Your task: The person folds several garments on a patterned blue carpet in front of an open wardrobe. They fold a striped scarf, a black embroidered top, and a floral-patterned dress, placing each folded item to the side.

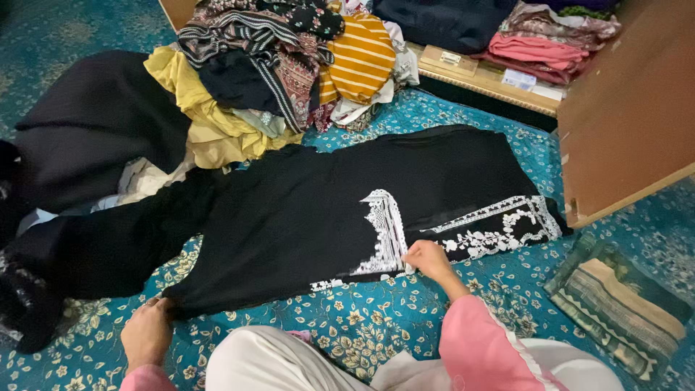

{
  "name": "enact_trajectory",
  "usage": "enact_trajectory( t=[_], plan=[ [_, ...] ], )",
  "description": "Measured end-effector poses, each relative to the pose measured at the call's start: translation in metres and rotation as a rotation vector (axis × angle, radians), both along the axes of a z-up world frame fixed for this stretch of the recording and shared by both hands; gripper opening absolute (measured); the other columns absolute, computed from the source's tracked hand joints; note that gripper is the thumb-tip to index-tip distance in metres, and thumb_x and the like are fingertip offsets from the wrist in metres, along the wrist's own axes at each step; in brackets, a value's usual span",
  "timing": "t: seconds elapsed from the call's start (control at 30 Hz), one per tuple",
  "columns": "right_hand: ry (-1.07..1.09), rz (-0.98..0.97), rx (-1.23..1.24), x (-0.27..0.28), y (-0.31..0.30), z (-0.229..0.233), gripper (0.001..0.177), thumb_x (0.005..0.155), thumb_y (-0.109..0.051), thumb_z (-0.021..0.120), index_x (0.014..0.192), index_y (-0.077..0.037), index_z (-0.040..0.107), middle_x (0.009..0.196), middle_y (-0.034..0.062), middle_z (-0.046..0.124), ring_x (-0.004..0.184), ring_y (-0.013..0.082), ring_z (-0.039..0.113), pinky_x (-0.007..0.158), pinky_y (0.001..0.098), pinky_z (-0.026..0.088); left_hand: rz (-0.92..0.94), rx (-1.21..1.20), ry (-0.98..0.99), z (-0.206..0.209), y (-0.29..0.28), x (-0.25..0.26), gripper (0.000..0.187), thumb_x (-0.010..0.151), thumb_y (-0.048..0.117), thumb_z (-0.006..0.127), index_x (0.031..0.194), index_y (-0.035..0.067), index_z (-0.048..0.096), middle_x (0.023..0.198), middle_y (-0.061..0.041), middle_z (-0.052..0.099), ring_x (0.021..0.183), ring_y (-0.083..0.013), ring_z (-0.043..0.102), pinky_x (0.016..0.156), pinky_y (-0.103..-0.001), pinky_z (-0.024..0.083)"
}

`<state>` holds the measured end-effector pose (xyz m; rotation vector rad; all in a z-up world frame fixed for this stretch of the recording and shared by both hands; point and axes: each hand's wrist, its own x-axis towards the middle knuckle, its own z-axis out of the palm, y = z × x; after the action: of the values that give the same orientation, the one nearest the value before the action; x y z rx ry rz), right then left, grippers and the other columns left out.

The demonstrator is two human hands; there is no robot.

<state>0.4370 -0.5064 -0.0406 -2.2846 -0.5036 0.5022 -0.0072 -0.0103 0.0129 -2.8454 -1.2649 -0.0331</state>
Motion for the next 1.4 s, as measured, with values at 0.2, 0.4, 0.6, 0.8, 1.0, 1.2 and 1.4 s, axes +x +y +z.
enact_trajectory(
  t=[0.2,0.4,0.6,0.8,1.0,1.2,1.4],
  plan=[
    [-0.317,-0.078,-0.2,-0.019,0.04,0.055,0.021,0.085,-0.024,0.077,0.091,-0.007,0.067,0.087,0.013,0.073,0.088,0.0343,0.069,0.08,0.0464,0.054,-0.004,-0.139,0.031,0.008,0.003,0.052,0.04,0.078,0.024,0.074,0.118,0.023,0.073,0.124,-0.012,0.067,0.116,-0.0332,0.064,0.095,-0.045,0.055],
    [-0.647,0.159,-0.015,-0.029,0.095,0.07,0.047,0.088,-0.028,0.068,0.13,-0.007,0.06,0.133,0.0184,0.06,0.126,0.039,0.054,0.107,0.0488,0.044,-0.301,-0.115,-0.461,0.023,-0.045,0.153,0.059,0.076,0.037,0.075,0.123,0.005,0.065,0.127,-0.018,0.065,0.123,-0.0363,0.059,0.108,-0.047,0.047],
    [-0.415,0.349,-0.414,-0.042,0.107,0.065,0.073,0.095,-0.051,0.06,0.154,-0.017,0.036,0.165,0.0169,0.02,0.152,0.0418,0.014,0.113,0.0725,0.018,-0.581,-0.286,0.36,0.027,-0.102,0.222,0.096,0.092,0.073,0.055,0.163,0.021,0.016,0.169,-0.021,0.004,0.157,-0.039,0.007,0.121,-0.059,0.019],
    [-0.369,0.443,-0.571,-0.035,0.115,0.085,0.08,0.095,-0.053,0.061,0.156,-0.013,0.03,0.163,0.023,0.019,0.151,0.0451,0.014,0.112,0.0726,0.019,-0.304,-0.415,0.76,0.051,-0.116,0.294,0.086,0.095,0.072,0.052,0.158,0.017,0.032,0.169,-0.018,0.018,0.155,-0.0368,0.023,0.122,-0.053,0.03],
    [-0.27,0.382,-0.555,0.033,0.143,0.097,0.048,0.096,-0.042,0.061,0.13,-0.008,0.059,0.132,0.0162,0.063,0.131,0.0357,0.055,0.116,0.0606,0.036,-0.528,-0.08,0.179,0.043,-0.092,0.38,0.058,0.085,0.045,0.074,0.131,0.011,0.063,0.155,-0.016,0.044,0.146,-0.0316,0.041,0.114,-0.051,0.039],
    [-0.509,0.304,-0.304,0.159,0.179,0.047,0.033,0.097,-0.017,0.056,0.125,0.0,0.06,0.136,0.0225,0.059,0.128,0.0384,0.056,0.106,0.045,0.048,-0.544,-0.011,-0.105,0.035,-0.044,0.437,0.073,0.077,0.04,0.08,0.137,0.004,0.056,0.15,-0.017,0.049,0.135,-0.0326,0.047,0.107,-0.053,0.042],
    [-0.786,0.352,-0.249,0.238,0.239,0.006,0.048,0.095,-0.008,0.044,0.142,-0.004,0.051,0.151,0.0191,0.05,0.138,0.036,0.048,0.109,0.0492,0.041,-0.43,-0.06,0.145,0.038,-0.029,0.464,0.062,0.082,0.045,0.078,0.131,0.012,0.059,0.128,-0.006,0.066,0.125,-0.0285,0.055,0.101,-0.051,0.045]
  ],
)
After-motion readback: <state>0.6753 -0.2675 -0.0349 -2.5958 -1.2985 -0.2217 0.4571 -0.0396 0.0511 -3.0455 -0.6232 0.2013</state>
